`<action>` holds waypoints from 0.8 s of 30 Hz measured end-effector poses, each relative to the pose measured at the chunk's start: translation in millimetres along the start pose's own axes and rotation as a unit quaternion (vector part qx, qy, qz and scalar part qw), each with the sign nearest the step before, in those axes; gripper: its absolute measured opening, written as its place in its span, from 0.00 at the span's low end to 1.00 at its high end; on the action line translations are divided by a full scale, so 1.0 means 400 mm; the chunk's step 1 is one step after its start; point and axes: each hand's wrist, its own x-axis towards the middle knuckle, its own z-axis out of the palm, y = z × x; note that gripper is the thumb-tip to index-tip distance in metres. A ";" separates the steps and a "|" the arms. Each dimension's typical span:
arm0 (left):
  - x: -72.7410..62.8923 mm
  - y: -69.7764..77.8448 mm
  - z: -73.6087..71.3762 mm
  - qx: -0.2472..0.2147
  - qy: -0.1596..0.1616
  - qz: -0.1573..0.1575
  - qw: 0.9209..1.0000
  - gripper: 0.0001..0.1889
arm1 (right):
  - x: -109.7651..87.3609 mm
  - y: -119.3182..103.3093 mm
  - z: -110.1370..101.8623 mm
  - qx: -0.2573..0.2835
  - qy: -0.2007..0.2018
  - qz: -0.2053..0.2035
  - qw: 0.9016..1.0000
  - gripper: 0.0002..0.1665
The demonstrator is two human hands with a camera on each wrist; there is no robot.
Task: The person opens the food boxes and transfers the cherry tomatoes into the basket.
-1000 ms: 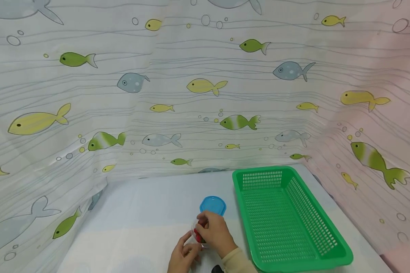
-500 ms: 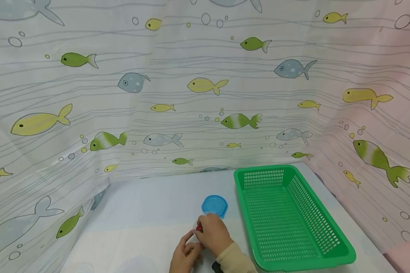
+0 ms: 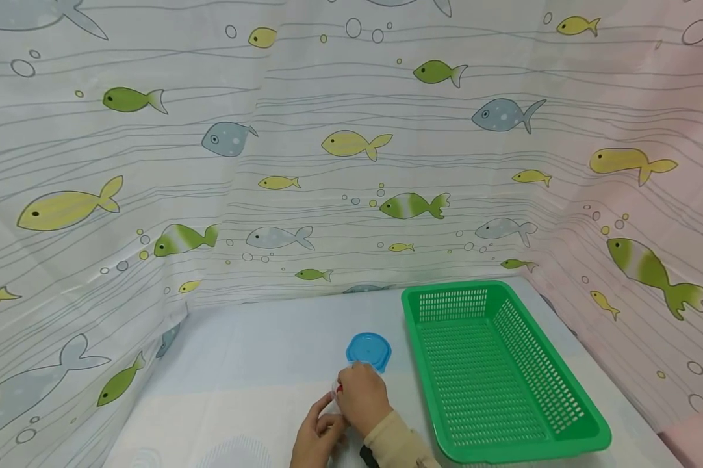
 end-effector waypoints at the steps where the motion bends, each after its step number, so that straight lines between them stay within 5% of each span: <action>1: 0.000 0.000 0.001 0.000 0.001 -0.001 1.000 0.43 | 0.000 0.002 0.000 0.003 0.001 -0.002 1.000 0.07; 12: -0.001 0.002 0.001 -0.005 -0.004 0.017 1.000 0.40 | 0.001 0.022 -0.005 0.076 -0.023 0.012 0.997 0.05; 24: 0.001 0.001 -0.001 -0.006 -0.009 0.015 1.000 0.39 | -0.010 0.070 -0.004 0.211 -0.060 0.009 0.976 0.04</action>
